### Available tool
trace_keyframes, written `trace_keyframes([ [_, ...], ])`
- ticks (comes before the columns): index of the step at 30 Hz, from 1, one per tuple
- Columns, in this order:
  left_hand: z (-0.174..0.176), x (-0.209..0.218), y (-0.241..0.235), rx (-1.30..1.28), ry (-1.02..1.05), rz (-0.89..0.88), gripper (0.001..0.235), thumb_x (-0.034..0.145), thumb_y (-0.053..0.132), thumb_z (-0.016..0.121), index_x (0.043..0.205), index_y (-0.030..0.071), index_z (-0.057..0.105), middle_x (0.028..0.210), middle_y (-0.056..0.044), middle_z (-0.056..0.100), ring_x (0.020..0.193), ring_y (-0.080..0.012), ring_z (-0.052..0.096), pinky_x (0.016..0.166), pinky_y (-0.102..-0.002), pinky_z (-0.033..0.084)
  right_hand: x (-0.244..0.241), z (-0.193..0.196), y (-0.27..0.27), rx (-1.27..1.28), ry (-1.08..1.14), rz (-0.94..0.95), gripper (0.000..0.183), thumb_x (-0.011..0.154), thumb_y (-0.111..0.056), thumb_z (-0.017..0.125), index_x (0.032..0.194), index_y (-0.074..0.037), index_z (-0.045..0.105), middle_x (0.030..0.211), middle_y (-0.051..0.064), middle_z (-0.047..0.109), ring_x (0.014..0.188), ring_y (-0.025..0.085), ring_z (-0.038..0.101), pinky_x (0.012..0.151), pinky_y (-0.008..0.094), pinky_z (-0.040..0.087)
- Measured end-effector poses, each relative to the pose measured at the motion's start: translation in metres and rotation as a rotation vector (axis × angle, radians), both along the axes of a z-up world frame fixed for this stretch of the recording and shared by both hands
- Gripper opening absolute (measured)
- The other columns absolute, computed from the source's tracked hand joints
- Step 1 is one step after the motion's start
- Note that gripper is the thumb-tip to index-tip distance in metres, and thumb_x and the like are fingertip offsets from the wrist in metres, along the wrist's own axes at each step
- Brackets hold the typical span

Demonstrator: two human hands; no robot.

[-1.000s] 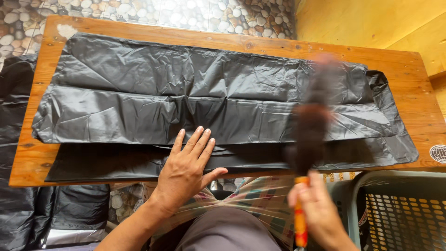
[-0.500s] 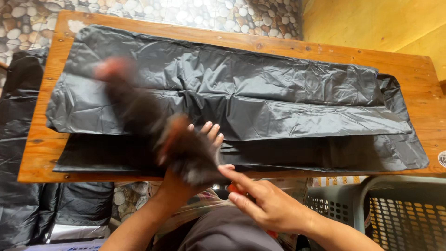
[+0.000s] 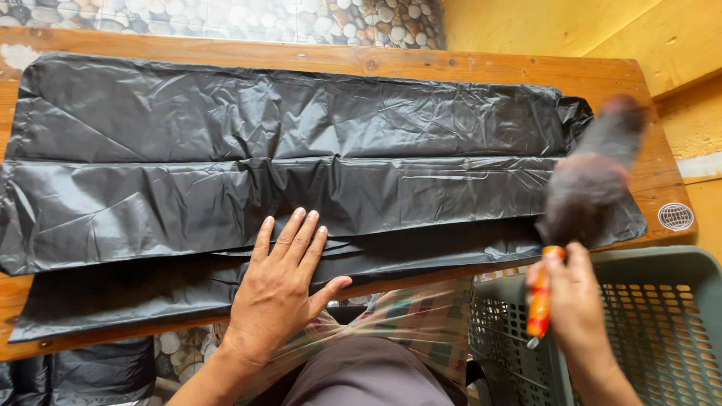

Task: The person folds a large black plastic sheet on a wooden table, using a brush to smooth the surface and pressing the folds with both hands. The folded sheet is then placed into a small black bag and secured with a blue elastic band.

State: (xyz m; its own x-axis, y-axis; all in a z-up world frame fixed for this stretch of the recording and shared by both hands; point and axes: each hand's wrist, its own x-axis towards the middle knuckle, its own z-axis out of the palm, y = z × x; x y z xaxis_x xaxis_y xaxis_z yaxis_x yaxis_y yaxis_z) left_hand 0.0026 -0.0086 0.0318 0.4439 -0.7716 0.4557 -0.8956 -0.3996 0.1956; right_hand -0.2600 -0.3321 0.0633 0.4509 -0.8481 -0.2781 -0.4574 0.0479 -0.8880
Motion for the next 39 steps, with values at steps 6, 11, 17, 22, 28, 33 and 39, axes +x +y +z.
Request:
trace_keyframes([
  [6, 0.008, -0.002, 0.000, 0.012, 0.032, -0.016, 0.073, 0.095, 0.060, 0.060, 0.133, -0.002, 0.064, 0.146, -0.018, 0.060, 0.143, -0.0309, 0.049, 0.122, -0.055, 0.031, 0.034, 0.039, 0.087, 0.074, 0.369, 0.923, 0.067, 0.098, -0.032, 0.053, 0.162, -0.031, 0.036, 0.067, -0.005, 0.056, 0.058, 0.009, 0.056, 0.060, 0.025, 0.050],
  [11, 0.010, 0.001, 0.006, -0.007, 0.034, -0.028, 0.074, 0.098, 0.057, 0.057, 0.138, -0.005, 0.058, 0.146, -0.021, 0.059, 0.142, -0.0328, 0.051, 0.122, -0.053, 0.033, 0.021, 0.007, 0.061, 0.149, 0.181, 0.565, 0.066, 0.097, -0.028, 0.056, 0.160, -0.017, 0.041, 0.074, 0.004, 0.058, 0.067, 0.014, 0.054, 0.067, 0.027, 0.046],
  [17, 0.017, 0.016, 0.008, 0.162, -0.192, 0.087, 0.048, 0.099, 0.041, 0.060, 0.136, 0.010, 0.064, 0.147, -0.013, 0.061, 0.139, -0.0285, 0.054, 0.120, -0.048, 0.035, 0.007, 0.004, 0.042, 0.086, -0.103, 0.191, 0.011, 0.110, -0.022, 0.045, 0.106, -0.012, 0.042, 0.076, 0.010, 0.056, 0.057, 0.017, 0.051, 0.050, 0.029, 0.045],
  [22, 0.028, 0.021, -0.002, 0.175, -0.202, 0.017, 0.037, 0.096, 0.034, 0.063, 0.127, 0.015, 0.068, 0.140, -0.011, 0.065, 0.132, -0.0277, 0.059, 0.117, -0.050, 0.039, -0.013, -0.012, 0.062, 0.328, 0.045, 0.530, 0.070, 0.097, -0.020, 0.056, 0.162, -0.017, 0.031, 0.081, 0.011, 0.068, 0.069, 0.018, 0.064, 0.067, 0.032, 0.055],
  [28, 0.028, 0.027, 0.001, 0.232, -0.238, 0.047, 0.039, 0.096, 0.038, 0.064, 0.128, 0.017, 0.068, 0.143, -0.010, 0.064, 0.135, -0.0268, 0.058, 0.118, -0.049, 0.040, -0.017, -0.006, 0.031, 0.224, 0.017, 0.452, 0.065, 0.094, -0.022, 0.059, 0.156, -0.008, 0.045, 0.077, 0.012, 0.066, 0.070, 0.019, 0.063, 0.070, 0.033, 0.052],
  [33, 0.027, 0.038, 0.002, 0.206, -0.266, -0.042, 0.030, 0.091, 0.012, 0.061, 0.120, 0.014, 0.070, 0.136, -0.012, 0.068, 0.124, -0.0278, 0.062, 0.111, -0.049, 0.044, -0.017, 0.014, 0.002, 0.016, -0.393, -0.004, 0.018, 0.117, -0.018, 0.039, 0.102, -0.019, 0.030, 0.084, 0.011, 0.050, 0.054, 0.019, 0.046, 0.045, 0.024, 0.038],
  [39, 0.076, 0.053, -0.013, 0.087, -0.304, -0.065, 0.012, 0.098, 0.010, 0.064, 0.109, 0.010, 0.069, 0.109, -0.006, 0.071, 0.093, -0.0252, 0.066, 0.090, -0.039, 0.048, -0.009, 0.052, 0.021, -0.164, -0.290, -0.075, 0.013, 0.118, -0.023, 0.035, 0.115, -0.010, 0.034, 0.083, 0.012, 0.045, 0.049, 0.020, 0.039, 0.042, 0.029, 0.030],
])
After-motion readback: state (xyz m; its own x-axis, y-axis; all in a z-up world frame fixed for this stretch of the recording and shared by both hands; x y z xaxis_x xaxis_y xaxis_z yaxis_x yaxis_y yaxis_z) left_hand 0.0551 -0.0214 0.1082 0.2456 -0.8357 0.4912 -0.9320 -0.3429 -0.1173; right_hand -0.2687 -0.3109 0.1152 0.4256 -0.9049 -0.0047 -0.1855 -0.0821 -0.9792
